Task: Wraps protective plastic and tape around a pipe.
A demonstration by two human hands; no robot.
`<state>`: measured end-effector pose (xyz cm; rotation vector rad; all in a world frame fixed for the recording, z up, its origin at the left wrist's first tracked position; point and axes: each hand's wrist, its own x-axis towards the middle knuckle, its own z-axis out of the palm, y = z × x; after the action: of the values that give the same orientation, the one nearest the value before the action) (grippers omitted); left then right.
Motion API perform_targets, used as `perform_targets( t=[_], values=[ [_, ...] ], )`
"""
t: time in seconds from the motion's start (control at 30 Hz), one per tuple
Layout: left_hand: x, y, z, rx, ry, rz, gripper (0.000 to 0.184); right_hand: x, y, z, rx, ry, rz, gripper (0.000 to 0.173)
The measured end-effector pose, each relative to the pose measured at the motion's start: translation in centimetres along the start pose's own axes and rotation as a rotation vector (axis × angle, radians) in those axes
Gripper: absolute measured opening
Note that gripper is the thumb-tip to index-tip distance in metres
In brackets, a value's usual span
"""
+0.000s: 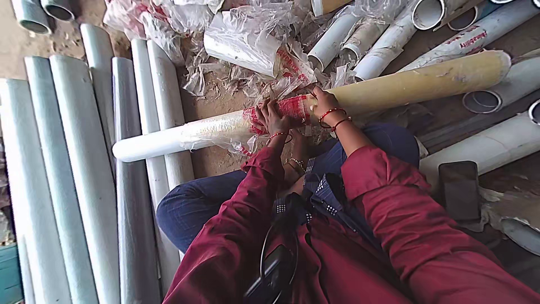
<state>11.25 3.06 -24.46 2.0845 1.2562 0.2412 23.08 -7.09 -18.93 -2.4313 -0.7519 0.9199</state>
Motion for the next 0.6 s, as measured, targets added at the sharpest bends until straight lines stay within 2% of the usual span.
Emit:
perform_targets(
  t=[0.1, 0.17, 0.23, 0.33, 0.43, 0.6],
  values=[
    [-0.6, -2.0, 1.0, -0.013, 0.063, 0.17, 0.06, -0.3, 0.1, 0.1, 0.006, -0.008, 0.007, 0.057],
    [-1.0, -2.9, 1.0, -0.067, 0.082, 0.26, 0.057, -0.5, 0.0, 0.1, 0.0, -0.013, 0.013, 0.059],
    [-1.5, -3.6, 1.2, -0.094, 0.119, 0.385, 0.045, -0.4, 0.0, 0.1, -0.009, -0.006, 0.007, 0.057],
    [-2.2, -4.0, 1.3, 0.01, 0.176, 0.581, 0.026, -0.3, 0.0, 0.2, -0.014, -0.007, 0.004, 0.055],
    [-2.2, -3.3, 1.6, 0.121, 0.186, 0.674, 0.022, -0.1, 0.1, 0.2, -0.015, 0.005, -0.008, 0.054],
    [-1.4, -3.6, 2.2, 0.11, 0.216, 0.798, 0.02, 0.0, 0.1, 0.2, 0.001, 0.006, -0.012, 0.052]
  ],
)
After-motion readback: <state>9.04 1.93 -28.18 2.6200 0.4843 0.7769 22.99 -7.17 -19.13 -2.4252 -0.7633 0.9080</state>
